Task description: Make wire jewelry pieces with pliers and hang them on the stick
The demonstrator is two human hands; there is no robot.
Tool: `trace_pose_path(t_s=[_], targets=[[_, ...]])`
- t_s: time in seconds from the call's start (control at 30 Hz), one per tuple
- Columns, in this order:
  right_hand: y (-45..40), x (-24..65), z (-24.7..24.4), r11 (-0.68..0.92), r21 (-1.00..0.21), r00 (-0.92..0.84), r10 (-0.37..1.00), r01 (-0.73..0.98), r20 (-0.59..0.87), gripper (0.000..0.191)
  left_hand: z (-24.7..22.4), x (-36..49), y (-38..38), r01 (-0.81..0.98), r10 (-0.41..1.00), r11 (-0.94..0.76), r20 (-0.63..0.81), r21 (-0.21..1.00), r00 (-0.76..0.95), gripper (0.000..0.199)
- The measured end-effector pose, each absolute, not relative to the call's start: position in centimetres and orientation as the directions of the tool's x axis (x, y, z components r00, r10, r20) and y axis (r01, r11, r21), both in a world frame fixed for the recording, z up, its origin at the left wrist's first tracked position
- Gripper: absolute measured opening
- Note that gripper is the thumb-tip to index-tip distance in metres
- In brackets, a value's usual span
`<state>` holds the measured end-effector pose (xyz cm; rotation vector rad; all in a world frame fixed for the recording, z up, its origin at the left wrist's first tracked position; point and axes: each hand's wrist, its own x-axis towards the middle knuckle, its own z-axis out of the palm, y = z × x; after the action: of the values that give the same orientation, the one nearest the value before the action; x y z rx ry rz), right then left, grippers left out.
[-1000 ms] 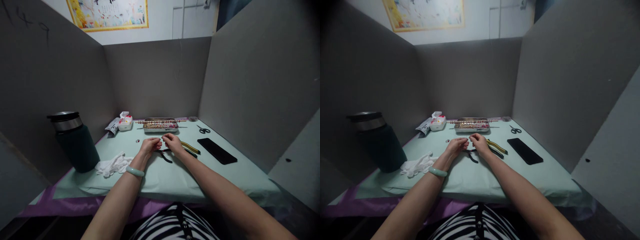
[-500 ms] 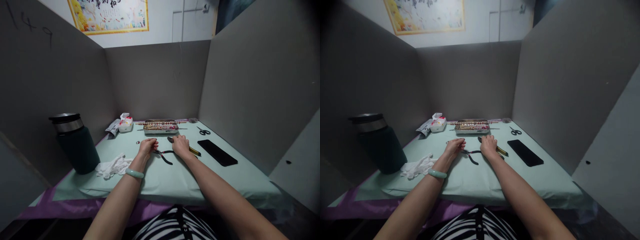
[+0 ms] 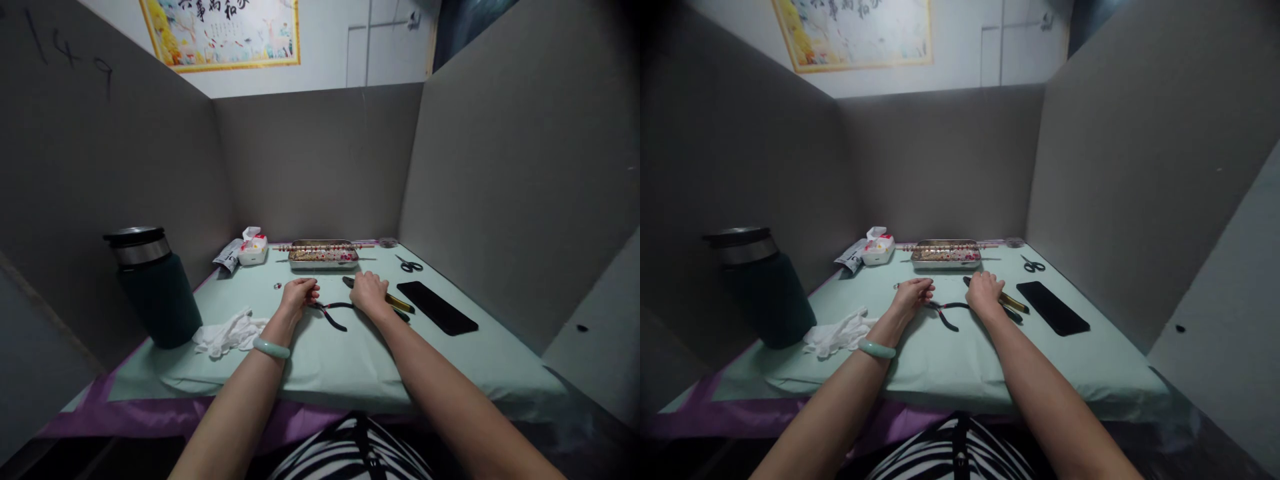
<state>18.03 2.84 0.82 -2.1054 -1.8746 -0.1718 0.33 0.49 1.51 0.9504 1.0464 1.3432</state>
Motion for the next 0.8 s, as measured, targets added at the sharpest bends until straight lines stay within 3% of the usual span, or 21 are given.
trace_pose_path(t_s=[0.33, 0.5, 0.67, 0.8], targets=[[2.5, 18.2, 1.5, -0.038, -0.079, 0.057, 0.966, 0.996, 0.251, 0.034, 1.7, 0.3, 0.5, -0.27, 0.998, 0.021, -0.036, 0.963, -0.049, 0.01], [3.4, 17.3, 3.0, -0.015, -0.103, 0.031, 0.988, 0.995, 0.151, 0.025, 1.5, 0.4, 0.7, -0.26, 0.999, 0.021, -0.033, 0.965, -0.041, 0.007], [5.6, 14.3, 4.2, 0.132, -0.056, -0.101, 0.92, 0.99, 0.379, 0.036, 1.5, 0.4, 0.6, -0.238, 0.998, 0.015, -0.03, 0.971, -0.056, 0.005], [8.0, 12.9, 3.6, 0.292, 0.033, -0.283, 0.883, 0.956, 0.374, 0.045, 1.8, 0.6, 0.4, -0.206, 0.997, 0.029, -0.043, 0.978, -0.063, 0.004]])
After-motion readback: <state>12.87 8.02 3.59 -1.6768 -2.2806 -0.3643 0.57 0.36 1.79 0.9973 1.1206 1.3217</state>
